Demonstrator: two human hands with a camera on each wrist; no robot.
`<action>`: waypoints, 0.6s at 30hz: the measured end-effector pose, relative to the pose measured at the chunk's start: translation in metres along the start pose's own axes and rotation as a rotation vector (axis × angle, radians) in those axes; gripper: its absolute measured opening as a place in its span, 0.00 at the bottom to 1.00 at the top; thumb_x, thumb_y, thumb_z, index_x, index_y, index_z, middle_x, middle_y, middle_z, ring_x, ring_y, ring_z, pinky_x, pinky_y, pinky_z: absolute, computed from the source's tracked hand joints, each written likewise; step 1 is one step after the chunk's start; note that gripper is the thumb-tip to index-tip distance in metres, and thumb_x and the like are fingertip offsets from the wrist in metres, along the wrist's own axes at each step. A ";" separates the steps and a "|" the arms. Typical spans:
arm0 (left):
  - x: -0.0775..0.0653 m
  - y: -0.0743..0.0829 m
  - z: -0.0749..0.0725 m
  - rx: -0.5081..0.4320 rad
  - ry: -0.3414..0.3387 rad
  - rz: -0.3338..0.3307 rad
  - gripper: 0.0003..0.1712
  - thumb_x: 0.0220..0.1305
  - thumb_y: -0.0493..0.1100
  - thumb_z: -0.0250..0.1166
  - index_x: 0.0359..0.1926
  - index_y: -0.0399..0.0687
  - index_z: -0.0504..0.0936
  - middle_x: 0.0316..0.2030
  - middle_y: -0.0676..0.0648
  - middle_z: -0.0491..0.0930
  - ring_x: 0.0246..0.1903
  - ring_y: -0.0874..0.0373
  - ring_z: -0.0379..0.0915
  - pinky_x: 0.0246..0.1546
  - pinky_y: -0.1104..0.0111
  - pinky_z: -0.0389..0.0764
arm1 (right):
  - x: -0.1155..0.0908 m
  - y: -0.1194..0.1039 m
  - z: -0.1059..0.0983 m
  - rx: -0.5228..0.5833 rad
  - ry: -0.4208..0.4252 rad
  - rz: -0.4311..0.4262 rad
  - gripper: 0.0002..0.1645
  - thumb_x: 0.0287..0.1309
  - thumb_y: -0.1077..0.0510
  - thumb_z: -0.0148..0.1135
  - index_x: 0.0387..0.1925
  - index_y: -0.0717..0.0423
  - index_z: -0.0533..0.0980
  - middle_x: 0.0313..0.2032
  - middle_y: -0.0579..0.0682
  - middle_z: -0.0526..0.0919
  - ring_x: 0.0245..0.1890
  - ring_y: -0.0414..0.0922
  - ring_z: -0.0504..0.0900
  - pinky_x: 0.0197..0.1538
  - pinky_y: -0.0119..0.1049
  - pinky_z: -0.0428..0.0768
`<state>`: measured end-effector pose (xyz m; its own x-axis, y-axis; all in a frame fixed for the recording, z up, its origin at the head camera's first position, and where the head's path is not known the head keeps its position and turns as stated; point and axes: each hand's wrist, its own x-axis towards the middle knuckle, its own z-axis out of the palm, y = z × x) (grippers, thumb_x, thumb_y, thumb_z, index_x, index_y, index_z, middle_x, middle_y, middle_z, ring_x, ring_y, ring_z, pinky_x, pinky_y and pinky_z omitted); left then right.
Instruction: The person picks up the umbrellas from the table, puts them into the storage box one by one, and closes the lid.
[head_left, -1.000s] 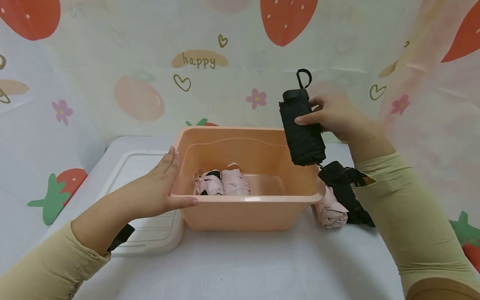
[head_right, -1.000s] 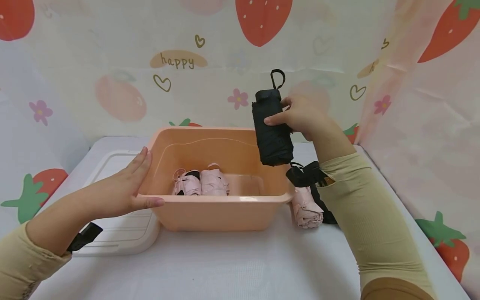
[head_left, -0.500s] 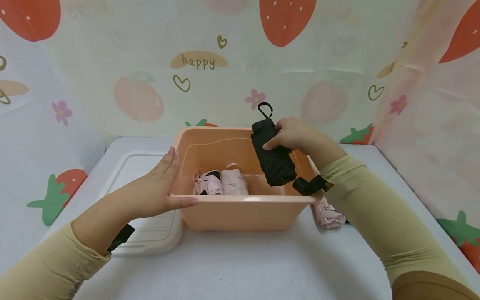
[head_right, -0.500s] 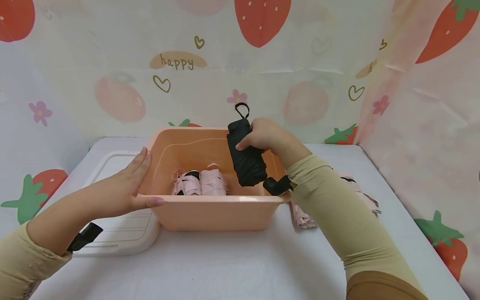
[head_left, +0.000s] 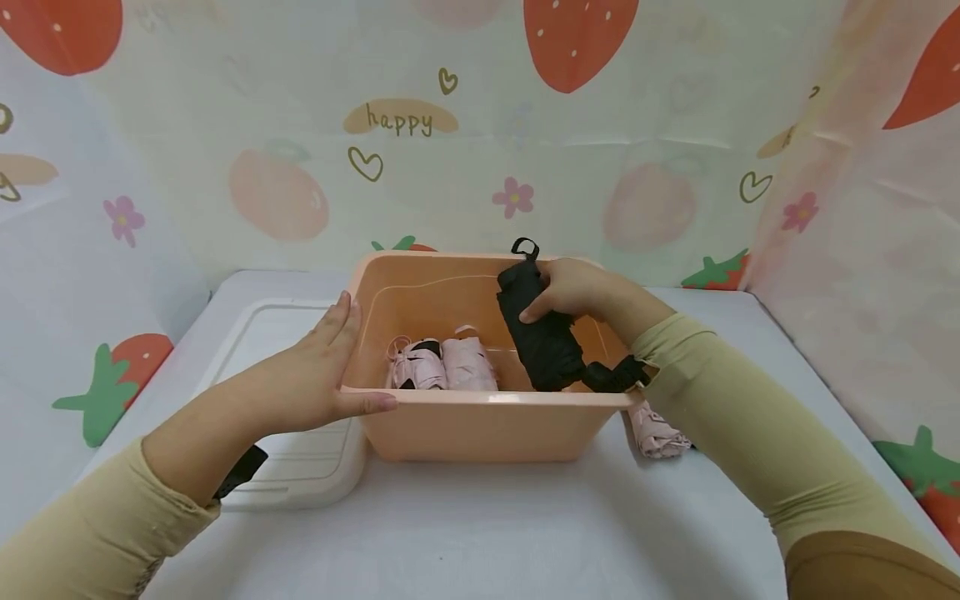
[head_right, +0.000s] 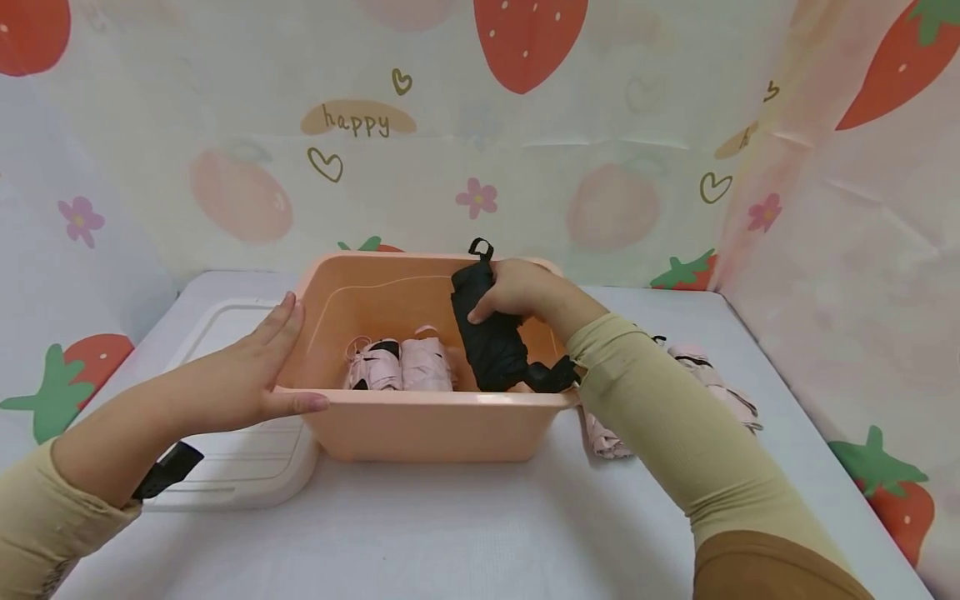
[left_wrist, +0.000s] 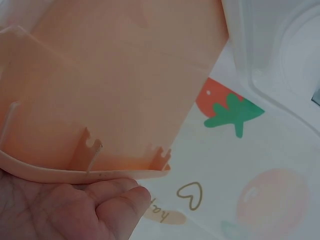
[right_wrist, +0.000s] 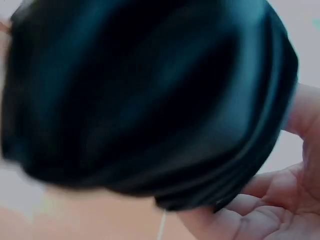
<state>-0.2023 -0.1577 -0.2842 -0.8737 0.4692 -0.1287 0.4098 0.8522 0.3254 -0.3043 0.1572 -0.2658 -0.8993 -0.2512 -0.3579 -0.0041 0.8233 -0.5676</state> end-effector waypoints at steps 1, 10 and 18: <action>0.000 0.000 0.000 0.001 0.000 0.000 0.72 0.44 0.82 0.48 0.68 0.35 0.25 0.69 0.40 0.21 0.68 0.46 0.21 0.65 0.49 0.44 | 0.001 0.001 0.001 -0.010 -0.011 0.006 0.51 0.51 0.52 0.66 0.69 0.58 0.49 0.59 0.58 0.67 0.48 0.51 0.77 0.44 0.42 0.79; -0.001 0.002 -0.002 0.005 -0.007 -0.008 0.72 0.43 0.82 0.48 0.68 0.36 0.26 0.69 0.40 0.20 0.69 0.46 0.21 0.64 0.48 0.44 | 0.007 0.008 0.009 -0.077 -0.030 0.028 0.44 0.50 0.50 0.67 0.63 0.65 0.60 0.56 0.59 0.70 0.48 0.51 0.74 0.45 0.41 0.78; 0.001 0.002 -0.001 0.006 -0.012 -0.011 0.72 0.43 0.82 0.48 0.68 0.36 0.25 0.68 0.40 0.20 0.68 0.46 0.21 0.64 0.48 0.44 | 0.007 0.010 0.011 0.070 -0.083 0.001 0.33 0.59 0.60 0.56 0.62 0.70 0.58 0.49 0.66 0.74 0.38 0.52 0.81 0.39 0.39 0.81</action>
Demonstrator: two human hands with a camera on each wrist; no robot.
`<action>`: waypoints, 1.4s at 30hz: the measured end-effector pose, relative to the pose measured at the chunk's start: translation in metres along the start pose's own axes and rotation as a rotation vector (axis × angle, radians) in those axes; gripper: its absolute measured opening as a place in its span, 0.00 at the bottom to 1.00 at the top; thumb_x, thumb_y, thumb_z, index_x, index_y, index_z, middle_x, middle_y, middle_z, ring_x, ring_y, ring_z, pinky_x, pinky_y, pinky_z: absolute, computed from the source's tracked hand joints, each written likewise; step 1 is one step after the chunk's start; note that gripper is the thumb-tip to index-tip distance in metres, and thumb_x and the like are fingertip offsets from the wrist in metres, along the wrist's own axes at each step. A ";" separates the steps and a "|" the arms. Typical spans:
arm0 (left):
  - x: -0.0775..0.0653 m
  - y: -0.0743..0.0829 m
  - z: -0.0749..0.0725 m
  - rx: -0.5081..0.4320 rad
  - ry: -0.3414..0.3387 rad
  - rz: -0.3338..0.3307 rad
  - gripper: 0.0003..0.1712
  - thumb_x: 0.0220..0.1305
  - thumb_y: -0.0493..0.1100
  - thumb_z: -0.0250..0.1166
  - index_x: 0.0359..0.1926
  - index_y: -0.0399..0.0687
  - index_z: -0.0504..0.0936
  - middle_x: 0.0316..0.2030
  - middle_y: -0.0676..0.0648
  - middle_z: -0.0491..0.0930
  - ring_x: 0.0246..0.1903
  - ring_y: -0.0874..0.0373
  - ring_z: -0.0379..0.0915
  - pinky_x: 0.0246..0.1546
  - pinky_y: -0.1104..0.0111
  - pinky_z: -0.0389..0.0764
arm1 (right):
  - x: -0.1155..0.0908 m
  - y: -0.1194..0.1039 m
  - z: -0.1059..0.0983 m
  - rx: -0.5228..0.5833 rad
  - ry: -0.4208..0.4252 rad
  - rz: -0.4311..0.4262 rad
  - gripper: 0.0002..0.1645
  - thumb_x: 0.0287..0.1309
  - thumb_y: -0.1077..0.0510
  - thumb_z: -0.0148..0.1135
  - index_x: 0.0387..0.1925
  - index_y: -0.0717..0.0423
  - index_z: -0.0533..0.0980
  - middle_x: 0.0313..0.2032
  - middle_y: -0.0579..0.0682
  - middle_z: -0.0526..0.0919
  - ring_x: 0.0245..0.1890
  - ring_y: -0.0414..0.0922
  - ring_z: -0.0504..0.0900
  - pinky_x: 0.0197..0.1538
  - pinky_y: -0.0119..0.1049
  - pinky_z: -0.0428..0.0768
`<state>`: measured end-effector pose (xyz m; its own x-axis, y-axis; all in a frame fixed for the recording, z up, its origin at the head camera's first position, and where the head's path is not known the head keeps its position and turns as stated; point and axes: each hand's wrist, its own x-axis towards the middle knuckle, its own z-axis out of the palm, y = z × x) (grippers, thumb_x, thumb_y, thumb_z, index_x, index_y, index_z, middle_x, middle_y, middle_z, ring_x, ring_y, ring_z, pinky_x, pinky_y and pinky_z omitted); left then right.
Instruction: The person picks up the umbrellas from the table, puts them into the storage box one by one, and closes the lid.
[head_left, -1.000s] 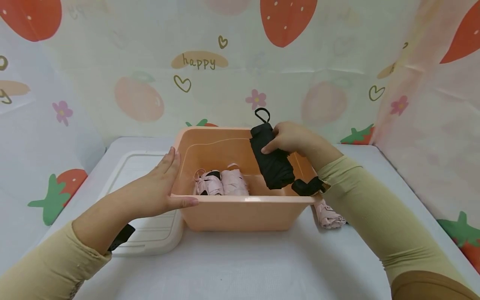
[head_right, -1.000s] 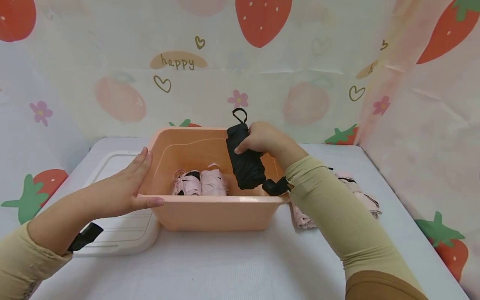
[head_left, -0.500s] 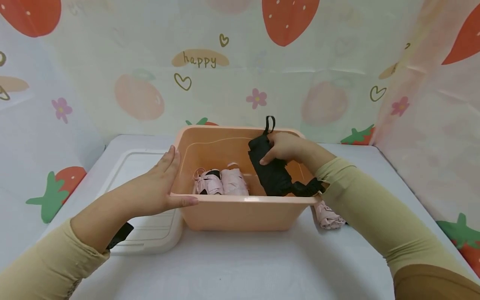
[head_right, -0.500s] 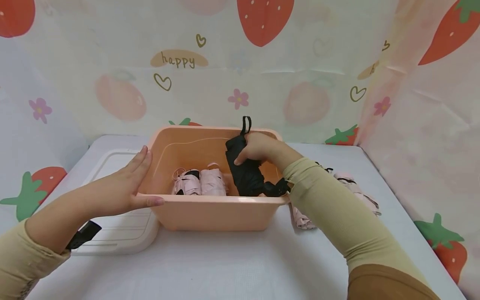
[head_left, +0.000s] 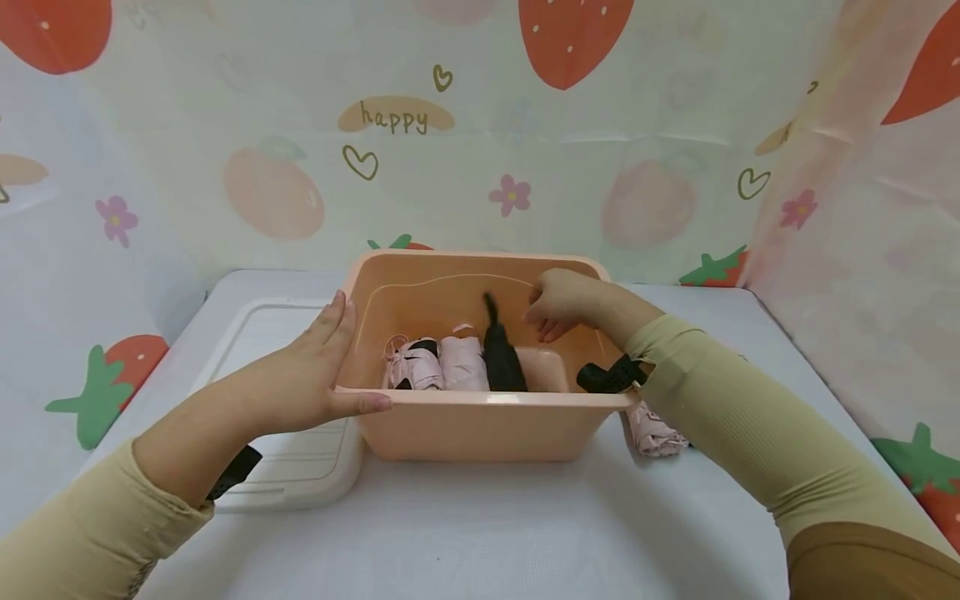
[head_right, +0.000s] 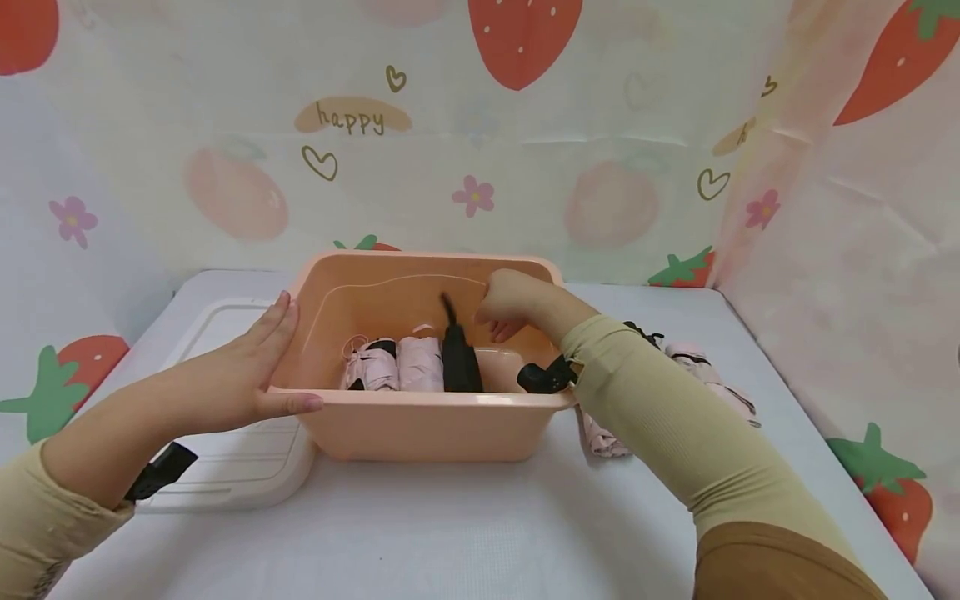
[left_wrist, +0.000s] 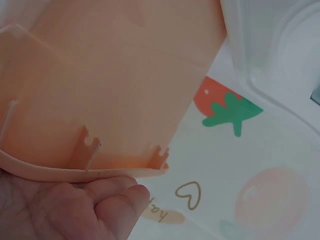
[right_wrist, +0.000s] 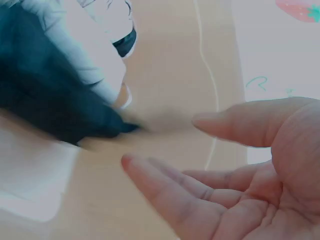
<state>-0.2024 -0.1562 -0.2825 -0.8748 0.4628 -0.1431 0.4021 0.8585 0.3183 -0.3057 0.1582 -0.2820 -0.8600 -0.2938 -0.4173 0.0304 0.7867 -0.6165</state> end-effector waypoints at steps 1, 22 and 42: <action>0.000 0.000 0.000 0.001 -0.001 0.000 0.72 0.43 0.82 0.48 0.68 0.36 0.25 0.68 0.40 0.20 0.68 0.46 0.21 0.64 0.48 0.44 | 0.000 0.000 0.000 -0.015 0.007 -0.002 0.30 0.60 0.61 0.55 0.61 0.70 0.60 0.46 0.66 0.75 0.37 0.52 0.82 0.39 0.39 0.81; 0.002 -0.002 0.000 -0.004 0.007 -0.002 0.72 0.43 0.82 0.48 0.68 0.37 0.25 0.69 0.42 0.19 0.69 0.46 0.22 0.64 0.48 0.45 | -0.008 -0.008 -0.015 0.053 0.104 -0.093 0.25 0.61 0.57 0.56 0.55 0.69 0.68 0.47 0.65 0.77 0.45 0.54 0.79 0.45 0.39 0.79; 0.000 -0.002 0.000 -0.005 0.000 -0.007 0.72 0.43 0.82 0.48 0.68 0.37 0.25 0.69 0.41 0.20 0.69 0.46 0.23 0.64 0.49 0.45 | -0.077 0.003 -0.072 0.146 0.278 -0.258 0.27 0.58 0.51 0.59 0.54 0.63 0.69 0.50 0.58 0.74 0.50 0.51 0.76 0.55 0.43 0.72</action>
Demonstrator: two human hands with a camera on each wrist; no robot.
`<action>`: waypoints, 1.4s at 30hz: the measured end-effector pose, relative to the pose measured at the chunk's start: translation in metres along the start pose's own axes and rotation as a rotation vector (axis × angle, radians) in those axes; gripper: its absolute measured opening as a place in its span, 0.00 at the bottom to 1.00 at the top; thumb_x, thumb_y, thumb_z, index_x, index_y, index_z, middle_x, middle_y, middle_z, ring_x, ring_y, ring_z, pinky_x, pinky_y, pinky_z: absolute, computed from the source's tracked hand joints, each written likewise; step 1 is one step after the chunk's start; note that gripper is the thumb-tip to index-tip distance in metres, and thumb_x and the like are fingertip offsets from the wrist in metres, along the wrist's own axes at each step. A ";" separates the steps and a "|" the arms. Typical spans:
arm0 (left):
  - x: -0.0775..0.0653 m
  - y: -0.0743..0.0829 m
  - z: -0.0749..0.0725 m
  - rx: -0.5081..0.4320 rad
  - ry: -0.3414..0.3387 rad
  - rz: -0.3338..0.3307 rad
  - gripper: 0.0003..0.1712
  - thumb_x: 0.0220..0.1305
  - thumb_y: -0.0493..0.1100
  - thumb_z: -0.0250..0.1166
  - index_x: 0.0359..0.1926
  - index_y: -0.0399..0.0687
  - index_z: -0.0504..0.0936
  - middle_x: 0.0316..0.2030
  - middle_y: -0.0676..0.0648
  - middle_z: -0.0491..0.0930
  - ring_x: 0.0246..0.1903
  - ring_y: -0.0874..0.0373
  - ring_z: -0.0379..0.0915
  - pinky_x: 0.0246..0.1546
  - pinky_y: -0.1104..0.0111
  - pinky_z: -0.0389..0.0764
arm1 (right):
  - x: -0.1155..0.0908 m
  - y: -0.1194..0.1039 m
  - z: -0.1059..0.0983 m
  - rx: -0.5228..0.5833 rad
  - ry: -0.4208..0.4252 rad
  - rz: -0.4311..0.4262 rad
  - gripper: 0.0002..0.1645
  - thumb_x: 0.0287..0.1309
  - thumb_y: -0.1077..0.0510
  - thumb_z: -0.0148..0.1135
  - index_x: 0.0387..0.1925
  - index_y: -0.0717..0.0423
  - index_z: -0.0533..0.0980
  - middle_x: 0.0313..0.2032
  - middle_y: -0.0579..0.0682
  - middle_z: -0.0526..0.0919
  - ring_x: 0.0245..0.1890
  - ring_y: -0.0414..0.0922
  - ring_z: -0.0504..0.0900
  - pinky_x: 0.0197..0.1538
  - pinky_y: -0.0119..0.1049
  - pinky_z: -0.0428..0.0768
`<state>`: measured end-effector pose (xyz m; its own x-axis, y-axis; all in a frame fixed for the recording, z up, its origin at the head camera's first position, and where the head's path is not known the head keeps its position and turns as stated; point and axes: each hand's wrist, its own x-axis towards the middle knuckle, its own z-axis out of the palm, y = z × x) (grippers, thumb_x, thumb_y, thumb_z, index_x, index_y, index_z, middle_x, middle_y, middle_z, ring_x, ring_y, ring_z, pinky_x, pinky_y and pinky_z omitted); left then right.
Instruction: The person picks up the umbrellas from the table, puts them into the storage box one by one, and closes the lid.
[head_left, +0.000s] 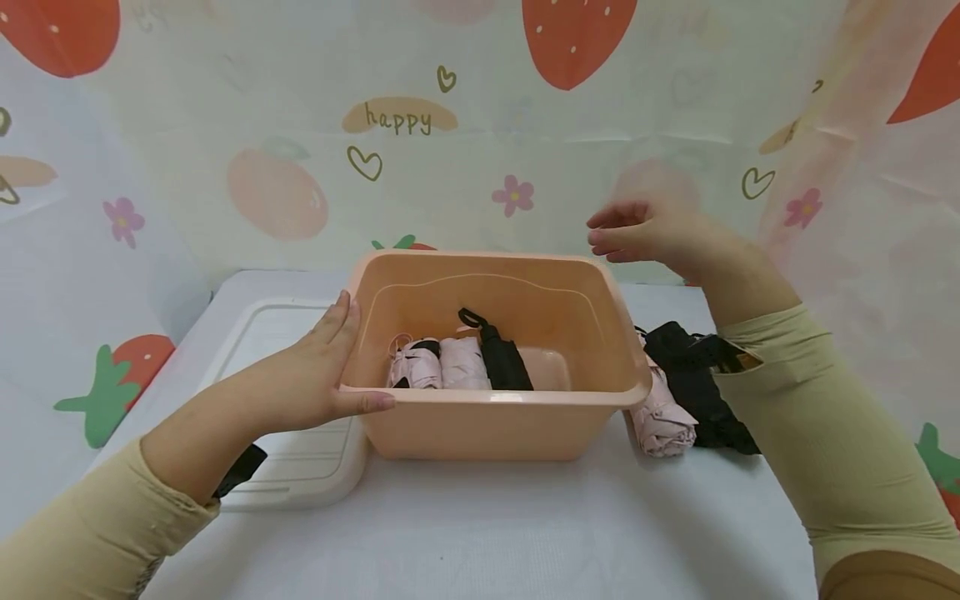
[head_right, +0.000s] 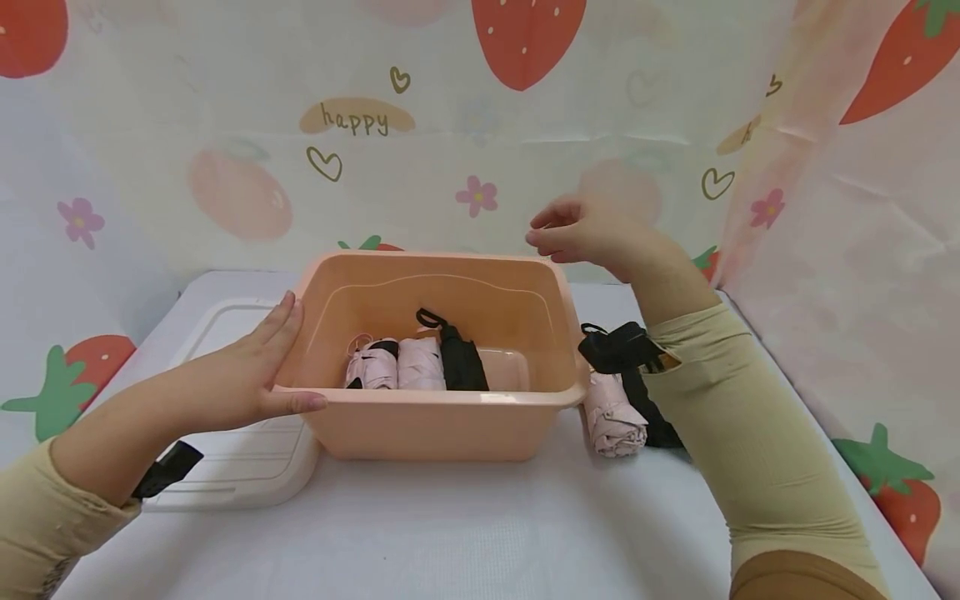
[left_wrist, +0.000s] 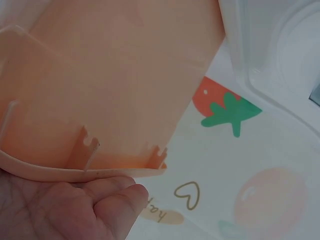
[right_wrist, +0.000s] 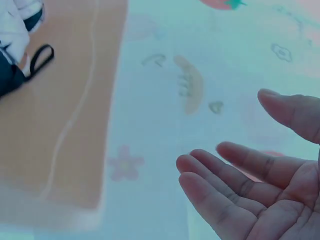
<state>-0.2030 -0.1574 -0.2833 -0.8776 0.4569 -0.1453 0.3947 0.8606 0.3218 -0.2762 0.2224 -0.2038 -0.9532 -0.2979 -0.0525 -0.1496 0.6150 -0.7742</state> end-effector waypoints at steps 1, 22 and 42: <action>0.000 0.000 0.000 0.000 -0.001 0.001 0.72 0.43 0.82 0.48 0.68 0.37 0.25 0.69 0.41 0.20 0.69 0.46 0.23 0.64 0.49 0.45 | -0.004 0.001 -0.005 -0.002 0.016 0.000 0.28 0.58 0.50 0.60 0.54 0.63 0.69 0.50 0.57 0.74 0.49 0.49 0.77 0.54 0.42 0.73; 0.000 0.000 0.001 0.003 0.007 0.013 0.72 0.44 0.82 0.48 0.68 0.37 0.26 0.69 0.42 0.20 0.69 0.47 0.22 0.64 0.49 0.45 | -0.048 0.095 -0.046 0.032 0.053 0.093 0.30 0.62 0.49 0.54 0.57 0.68 0.65 0.42 0.45 0.80 0.41 0.34 0.79 0.47 0.29 0.76; -0.001 0.000 0.001 0.004 0.009 0.007 0.72 0.43 0.82 0.48 0.68 0.37 0.26 0.69 0.41 0.20 0.69 0.47 0.23 0.64 0.49 0.45 | -0.079 0.183 -0.018 0.031 -0.010 0.295 0.37 0.66 0.46 0.46 0.59 0.76 0.58 0.55 0.71 0.67 0.54 0.60 0.70 0.54 0.48 0.73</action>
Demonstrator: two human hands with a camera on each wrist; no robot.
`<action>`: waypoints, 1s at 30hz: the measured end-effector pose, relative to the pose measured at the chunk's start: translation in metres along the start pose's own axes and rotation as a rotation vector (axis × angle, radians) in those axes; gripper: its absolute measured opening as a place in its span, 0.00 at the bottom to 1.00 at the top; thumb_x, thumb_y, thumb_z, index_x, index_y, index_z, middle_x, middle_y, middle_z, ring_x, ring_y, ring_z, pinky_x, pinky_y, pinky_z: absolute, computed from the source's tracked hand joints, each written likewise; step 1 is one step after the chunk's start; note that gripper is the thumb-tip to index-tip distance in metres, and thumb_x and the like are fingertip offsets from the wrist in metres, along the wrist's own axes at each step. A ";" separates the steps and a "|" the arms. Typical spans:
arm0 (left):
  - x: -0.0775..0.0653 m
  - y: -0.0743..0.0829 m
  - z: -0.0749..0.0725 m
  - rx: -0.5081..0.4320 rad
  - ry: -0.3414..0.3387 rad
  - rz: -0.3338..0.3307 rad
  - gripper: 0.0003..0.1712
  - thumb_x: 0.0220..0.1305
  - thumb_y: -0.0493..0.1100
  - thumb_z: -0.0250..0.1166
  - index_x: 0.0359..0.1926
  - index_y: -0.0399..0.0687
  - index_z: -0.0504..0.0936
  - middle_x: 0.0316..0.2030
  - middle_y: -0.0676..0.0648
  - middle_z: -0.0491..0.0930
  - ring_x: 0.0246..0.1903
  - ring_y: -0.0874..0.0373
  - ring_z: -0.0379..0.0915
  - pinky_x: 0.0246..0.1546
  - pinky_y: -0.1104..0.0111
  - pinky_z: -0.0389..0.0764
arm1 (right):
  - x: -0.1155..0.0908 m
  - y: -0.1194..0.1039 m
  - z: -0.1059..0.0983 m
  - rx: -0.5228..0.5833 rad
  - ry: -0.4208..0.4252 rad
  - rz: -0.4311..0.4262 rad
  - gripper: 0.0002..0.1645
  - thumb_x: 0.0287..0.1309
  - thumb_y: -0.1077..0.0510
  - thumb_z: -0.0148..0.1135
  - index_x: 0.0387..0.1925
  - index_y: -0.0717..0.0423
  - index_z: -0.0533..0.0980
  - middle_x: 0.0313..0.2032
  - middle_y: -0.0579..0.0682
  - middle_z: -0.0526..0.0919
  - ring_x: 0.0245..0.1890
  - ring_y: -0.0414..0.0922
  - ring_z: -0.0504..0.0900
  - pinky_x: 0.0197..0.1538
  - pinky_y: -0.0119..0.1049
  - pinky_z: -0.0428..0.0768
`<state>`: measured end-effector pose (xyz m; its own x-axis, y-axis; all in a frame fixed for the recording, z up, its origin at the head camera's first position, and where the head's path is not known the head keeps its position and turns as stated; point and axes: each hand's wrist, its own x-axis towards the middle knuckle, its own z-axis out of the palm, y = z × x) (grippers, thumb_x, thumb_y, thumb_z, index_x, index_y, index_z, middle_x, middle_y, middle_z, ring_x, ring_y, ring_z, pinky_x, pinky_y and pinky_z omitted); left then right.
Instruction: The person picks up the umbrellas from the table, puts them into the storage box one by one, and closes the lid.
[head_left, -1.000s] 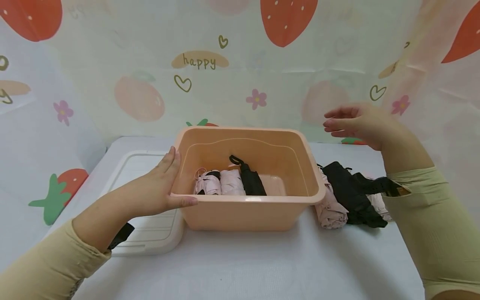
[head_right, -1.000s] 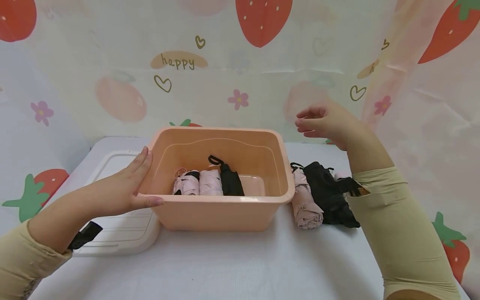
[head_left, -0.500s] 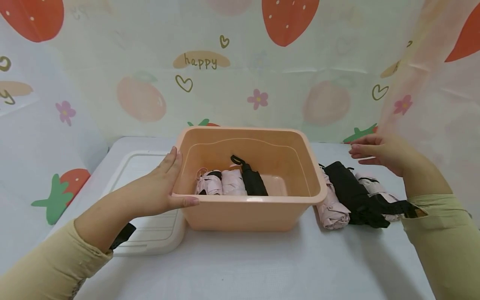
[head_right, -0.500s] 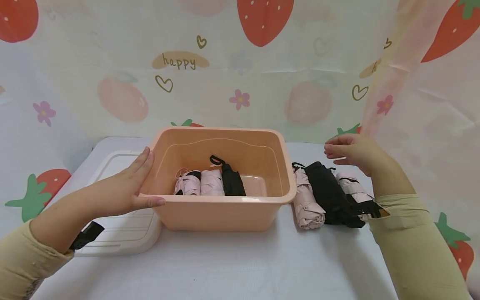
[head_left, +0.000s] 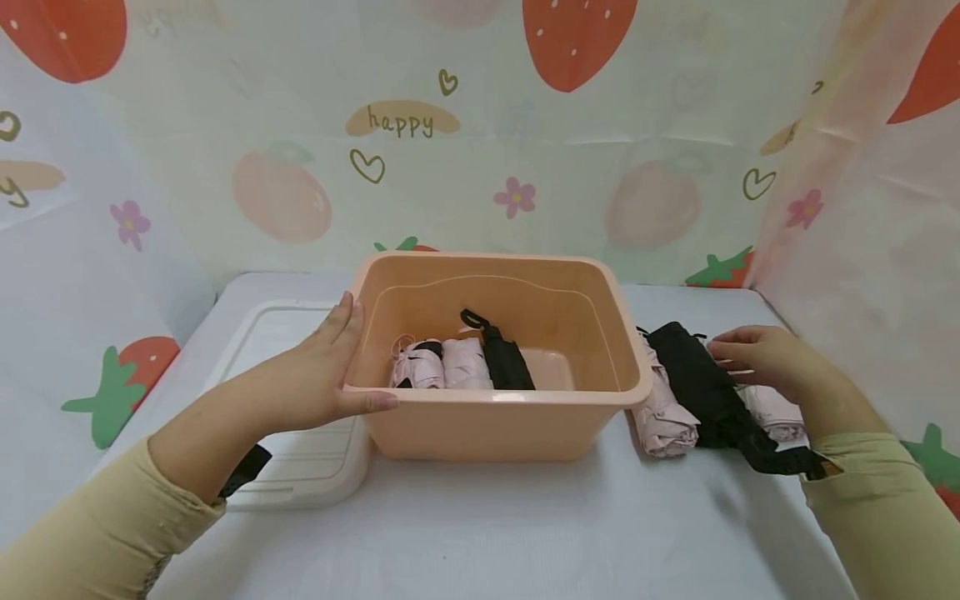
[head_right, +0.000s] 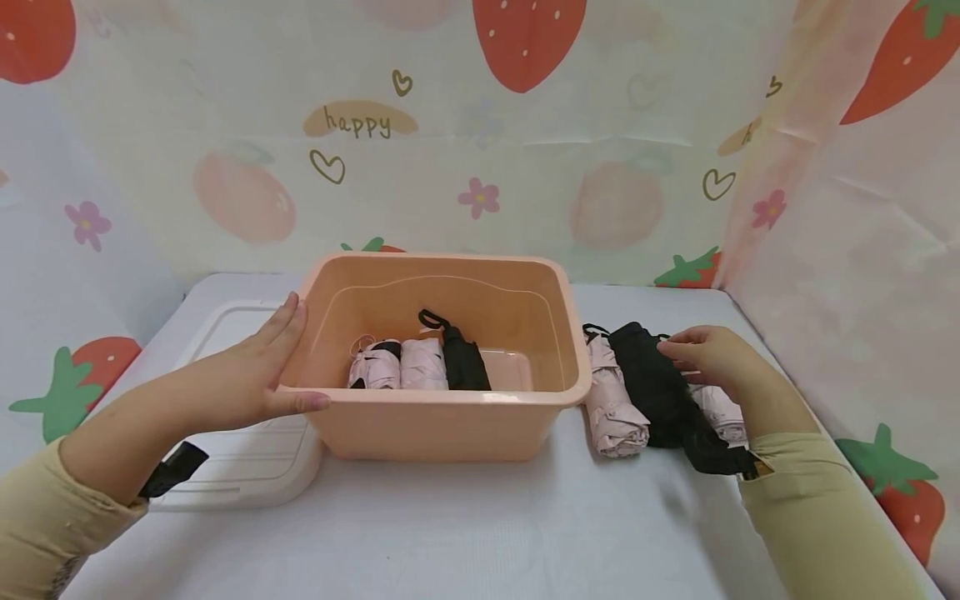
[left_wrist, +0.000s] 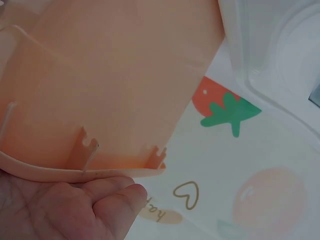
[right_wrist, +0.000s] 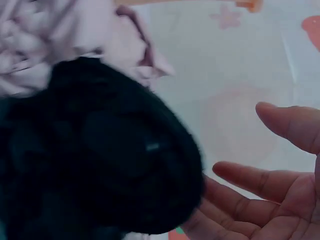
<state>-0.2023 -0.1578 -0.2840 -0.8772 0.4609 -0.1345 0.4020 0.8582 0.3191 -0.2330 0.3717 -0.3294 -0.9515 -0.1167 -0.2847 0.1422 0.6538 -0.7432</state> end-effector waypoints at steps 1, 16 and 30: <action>0.000 0.000 0.000 -0.001 0.000 0.000 0.72 0.43 0.82 0.48 0.68 0.37 0.25 0.69 0.42 0.20 0.69 0.47 0.23 0.64 0.49 0.45 | 0.000 0.002 0.002 0.000 -0.001 0.011 0.37 0.66 0.46 0.46 0.60 0.76 0.58 0.56 0.72 0.65 0.55 0.62 0.69 0.54 0.50 0.72; 0.000 0.000 0.001 -0.010 -0.003 -0.004 0.72 0.43 0.82 0.48 0.68 0.37 0.25 0.69 0.41 0.20 0.69 0.46 0.23 0.64 0.48 0.45 | 0.008 0.019 0.015 -0.006 -0.016 0.089 0.49 0.61 0.43 0.54 0.62 0.80 0.48 0.61 0.75 0.57 0.57 0.58 0.68 0.58 0.52 0.67; 0.000 0.001 0.000 0.000 -0.004 -0.003 0.72 0.43 0.82 0.48 0.68 0.38 0.25 0.69 0.42 0.20 0.69 0.46 0.24 0.64 0.49 0.46 | 0.015 0.026 0.007 0.107 -0.047 0.072 0.40 0.60 0.46 0.56 0.57 0.77 0.60 0.40 0.48 0.78 0.37 0.39 0.81 0.44 0.35 0.79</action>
<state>-0.2024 -0.1571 -0.2834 -0.8775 0.4590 -0.1389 0.3994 0.8598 0.3182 -0.2414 0.3815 -0.3573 -0.9242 -0.1090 -0.3661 0.2405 0.5786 -0.7794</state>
